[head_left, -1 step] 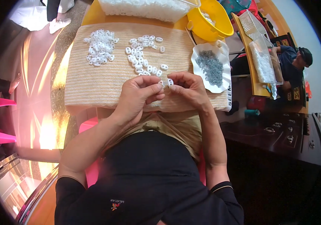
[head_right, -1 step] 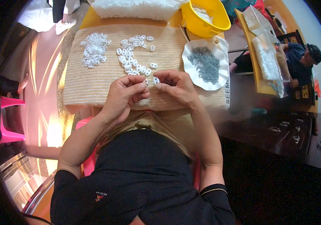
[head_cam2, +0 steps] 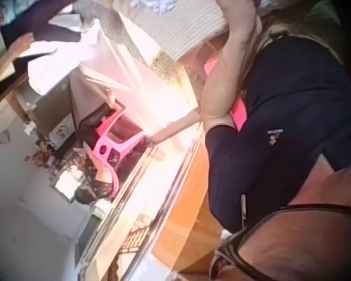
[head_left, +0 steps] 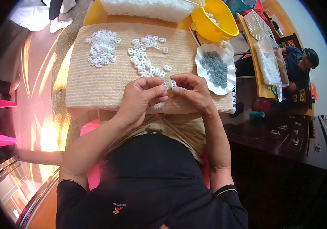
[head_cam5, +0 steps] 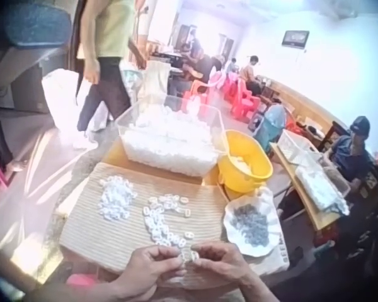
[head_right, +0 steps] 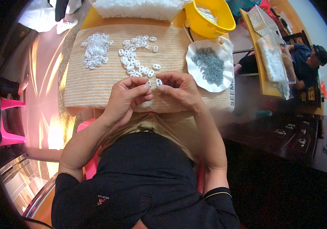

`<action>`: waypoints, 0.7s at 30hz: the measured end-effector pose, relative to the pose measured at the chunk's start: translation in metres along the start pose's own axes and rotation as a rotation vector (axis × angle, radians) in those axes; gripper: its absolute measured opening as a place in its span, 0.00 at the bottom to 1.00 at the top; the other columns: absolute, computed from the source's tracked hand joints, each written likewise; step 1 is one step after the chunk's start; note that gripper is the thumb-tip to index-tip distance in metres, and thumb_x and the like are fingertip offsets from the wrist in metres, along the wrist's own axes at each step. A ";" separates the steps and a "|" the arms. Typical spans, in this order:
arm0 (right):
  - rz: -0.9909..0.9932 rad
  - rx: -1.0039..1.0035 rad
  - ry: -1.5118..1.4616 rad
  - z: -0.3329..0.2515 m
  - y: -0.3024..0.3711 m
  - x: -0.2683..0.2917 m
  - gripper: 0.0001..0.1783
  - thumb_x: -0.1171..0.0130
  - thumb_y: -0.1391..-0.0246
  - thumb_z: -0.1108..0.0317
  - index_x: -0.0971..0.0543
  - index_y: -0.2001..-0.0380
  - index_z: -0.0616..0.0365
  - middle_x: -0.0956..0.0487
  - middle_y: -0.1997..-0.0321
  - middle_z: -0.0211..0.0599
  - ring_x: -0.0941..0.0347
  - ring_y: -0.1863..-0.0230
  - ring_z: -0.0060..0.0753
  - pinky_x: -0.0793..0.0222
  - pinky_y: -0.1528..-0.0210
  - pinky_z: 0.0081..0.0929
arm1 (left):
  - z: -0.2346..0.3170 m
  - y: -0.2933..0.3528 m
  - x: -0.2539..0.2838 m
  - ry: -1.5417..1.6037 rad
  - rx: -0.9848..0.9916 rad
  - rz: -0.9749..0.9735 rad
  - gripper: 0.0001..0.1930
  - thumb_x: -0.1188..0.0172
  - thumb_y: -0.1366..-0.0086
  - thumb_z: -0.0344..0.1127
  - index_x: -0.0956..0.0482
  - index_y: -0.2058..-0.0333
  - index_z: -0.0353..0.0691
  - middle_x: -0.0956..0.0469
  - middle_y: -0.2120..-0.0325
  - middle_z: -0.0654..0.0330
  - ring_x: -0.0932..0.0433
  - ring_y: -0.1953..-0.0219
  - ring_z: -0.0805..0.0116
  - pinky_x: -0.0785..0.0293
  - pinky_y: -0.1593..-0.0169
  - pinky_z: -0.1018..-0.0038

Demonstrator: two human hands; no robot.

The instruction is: Assembling tiny screws into small white plastic components by hand.

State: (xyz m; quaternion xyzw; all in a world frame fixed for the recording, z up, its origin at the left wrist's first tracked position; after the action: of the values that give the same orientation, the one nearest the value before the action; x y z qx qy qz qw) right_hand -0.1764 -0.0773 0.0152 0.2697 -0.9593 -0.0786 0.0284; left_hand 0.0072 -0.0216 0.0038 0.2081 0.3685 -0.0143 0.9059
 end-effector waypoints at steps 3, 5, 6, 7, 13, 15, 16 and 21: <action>-0.005 -0.019 -0.048 0.001 0.000 -0.002 0.17 0.38 0.49 0.77 0.25 0.54 0.66 0.22 0.64 0.31 0.26 0.64 0.18 0.28 0.61 0.16 | -0.001 0.000 0.001 -0.011 0.002 0.009 0.08 0.40 0.39 0.26 0.24 0.62 0.34 0.23 0.70 0.61 0.22 0.70 0.73 0.20 0.61 0.78; -0.001 -0.031 -0.046 0.003 0.000 -0.001 0.17 0.38 0.49 0.77 0.24 0.54 0.66 0.22 0.64 0.31 0.26 0.64 0.18 0.28 0.60 0.16 | -0.001 -0.001 0.000 -0.003 0.016 0.010 0.08 0.40 0.40 0.26 0.25 0.62 0.33 0.23 0.69 0.60 0.22 0.69 0.73 0.20 0.61 0.78; -0.011 -0.021 -0.058 0.004 0.000 0.000 0.17 0.38 0.49 0.78 0.25 0.54 0.66 0.22 0.64 0.32 0.26 0.64 0.19 0.27 0.60 0.17 | -0.001 -0.001 0.000 -0.003 0.020 0.012 0.08 0.40 0.40 0.26 0.25 0.62 0.33 0.23 0.69 0.60 0.22 0.69 0.73 0.20 0.61 0.78; -0.023 -0.011 -0.072 0.005 -0.001 0.001 0.17 0.39 0.49 0.78 0.25 0.54 0.66 0.22 0.63 0.32 0.26 0.64 0.19 0.27 0.60 0.18 | -0.001 -0.001 0.000 -0.011 0.029 0.019 0.08 0.40 0.40 0.26 0.25 0.61 0.33 0.23 0.69 0.60 0.22 0.69 0.73 0.20 0.61 0.78; -0.028 -0.014 -0.091 0.008 -0.001 0.002 0.17 0.39 0.49 0.79 0.25 0.54 0.67 0.21 0.63 0.33 0.25 0.63 0.20 0.25 0.60 0.20 | -0.002 -0.001 0.000 -0.011 0.041 0.022 0.08 0.40 0.40 0.26 0.25 0.61 0.33 0.22 0.68 0.60 0.21 0.68 0.72 0.20 0.60 0.77; -0.031 -0.016 -0.110 0.010 -0.002 0.002 0.17 0.39 0.49 0.79 0.25 0.54 0.67 0.21 0.63 0.34 0.25 0.63 0.21 0.24 0.60 0.21 | -0.001 0.000 0.000 -0.013 0.038 0.027 0.08 0.40 0.40 0.26 0.25 0.61 0.34 0.22 0.68 0.59 0.21 0.68 0.72 0.20 0.60 0.77; -0.031 -0.016 -0.126 0.010 -0.002 0.002 0.17 0.39 0.49 0.79 0.25 0.54 0.67 0.21 0.63 0.35 0.24 0.63 0.23 0.24 0.60 0.22 | -0.001 0.000 0.000 -0.013 0.047 0.028 0.08 0.39 0.40 0.26 0.25 0.61 0.34 0.22 0.68 0.59 0.21 0.67 0.72 0.20 0.60 0.77; -0.037 -0.033 -0.123 0.010 -0.002 0.003 0.18 0.38 0.49 0.78 0.25 0.54 0.67 0.21 0.64 0.36 0.23 0.64 0.24 0.23 0.60 0.24 | 0.001 0.000 -0.002 -0.022 0.055 0.028 0.08 0.39 0.40 0.27 0.24 0.61 0.34 0.22 0.67 0.60 0.21 0.67 0.73 0.20 0.60 0.77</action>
State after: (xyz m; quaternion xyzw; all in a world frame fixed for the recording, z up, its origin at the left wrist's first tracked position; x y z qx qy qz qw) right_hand -0.1794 -0.0791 0.0054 0.2816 -0.9527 -0.1114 -0.0275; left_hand 0.0064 -0.0219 0.0056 0.2381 0.3550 -0.0141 0.9039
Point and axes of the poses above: each hand's wrist, its own y-axis away from the middle knuckle, its own x-axis out of the back of the hand, z = x × y, the point moved 2 cm from there along -y, towards the middle knuckle
